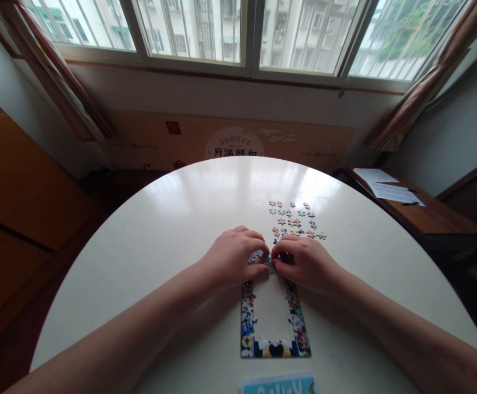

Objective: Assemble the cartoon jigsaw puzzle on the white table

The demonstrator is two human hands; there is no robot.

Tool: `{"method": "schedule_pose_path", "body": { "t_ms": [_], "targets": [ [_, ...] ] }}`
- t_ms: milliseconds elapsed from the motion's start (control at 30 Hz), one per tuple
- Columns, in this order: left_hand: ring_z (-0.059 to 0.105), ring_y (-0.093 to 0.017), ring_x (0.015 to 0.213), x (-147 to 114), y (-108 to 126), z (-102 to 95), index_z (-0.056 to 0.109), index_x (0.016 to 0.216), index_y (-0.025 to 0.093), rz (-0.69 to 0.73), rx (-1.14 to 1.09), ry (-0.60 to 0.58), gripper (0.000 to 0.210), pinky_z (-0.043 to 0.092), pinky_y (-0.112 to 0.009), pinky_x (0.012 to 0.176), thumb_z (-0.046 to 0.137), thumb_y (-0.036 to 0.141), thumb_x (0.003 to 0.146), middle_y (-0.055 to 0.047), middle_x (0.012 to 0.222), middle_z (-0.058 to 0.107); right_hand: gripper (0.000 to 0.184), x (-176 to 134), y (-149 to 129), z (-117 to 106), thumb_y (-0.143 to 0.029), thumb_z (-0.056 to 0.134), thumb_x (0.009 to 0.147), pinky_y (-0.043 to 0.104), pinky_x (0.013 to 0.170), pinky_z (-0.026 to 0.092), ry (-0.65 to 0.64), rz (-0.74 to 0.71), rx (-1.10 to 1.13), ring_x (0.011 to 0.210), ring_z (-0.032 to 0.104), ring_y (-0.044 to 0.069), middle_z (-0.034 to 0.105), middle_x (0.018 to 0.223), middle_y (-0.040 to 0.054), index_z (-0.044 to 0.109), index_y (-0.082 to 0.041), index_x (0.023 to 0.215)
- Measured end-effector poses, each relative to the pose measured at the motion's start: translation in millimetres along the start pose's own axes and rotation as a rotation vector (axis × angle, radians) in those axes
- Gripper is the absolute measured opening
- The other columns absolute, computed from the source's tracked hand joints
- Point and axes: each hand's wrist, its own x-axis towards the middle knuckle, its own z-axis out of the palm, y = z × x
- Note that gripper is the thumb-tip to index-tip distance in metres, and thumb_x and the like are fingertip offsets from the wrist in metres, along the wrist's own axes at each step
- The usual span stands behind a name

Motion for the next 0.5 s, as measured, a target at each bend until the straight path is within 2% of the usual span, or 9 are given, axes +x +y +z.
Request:
{"method": "schedule_pose_path", "body": {
  "t_ms": [300,500],
  "targets": [
    [0.063,-0.025,0.104,-1.3,4.7,-3.9,0.075,0.096,0.028,-0.014,0.0,-0.006,0.016,0.05,-0.042,0.094,0.076,0.031,0.081,0.001,0.109,0.076,0.009,-1.9,-2.9,-1.8,-0.027,0.06,0.081,0.03,0.065,0.041,-0.001,-0.004,0.013,0.069,0.058,0.013,0.066,0.077,-0.0021,0.069,-0.024,0.081],
    [0.065,-0.024,0.108,-3.9,-1.7,-6.1,0.077,0.104,0.026,-0.044,-0.089,-0.01,0.019,0.052,-0.043,0.097,0.07,0.033,0.089,-0.002,0.114,0.076,0.009,-2.8,0.0,0.2,-0.026,0.061,0.081,0.029,0.065,0.041,0.0,-0.014,0.013,0.07,0.058,0.013,0.067,0.078,-0.0028,0.069,-0.025,0.081]
  ]
}}
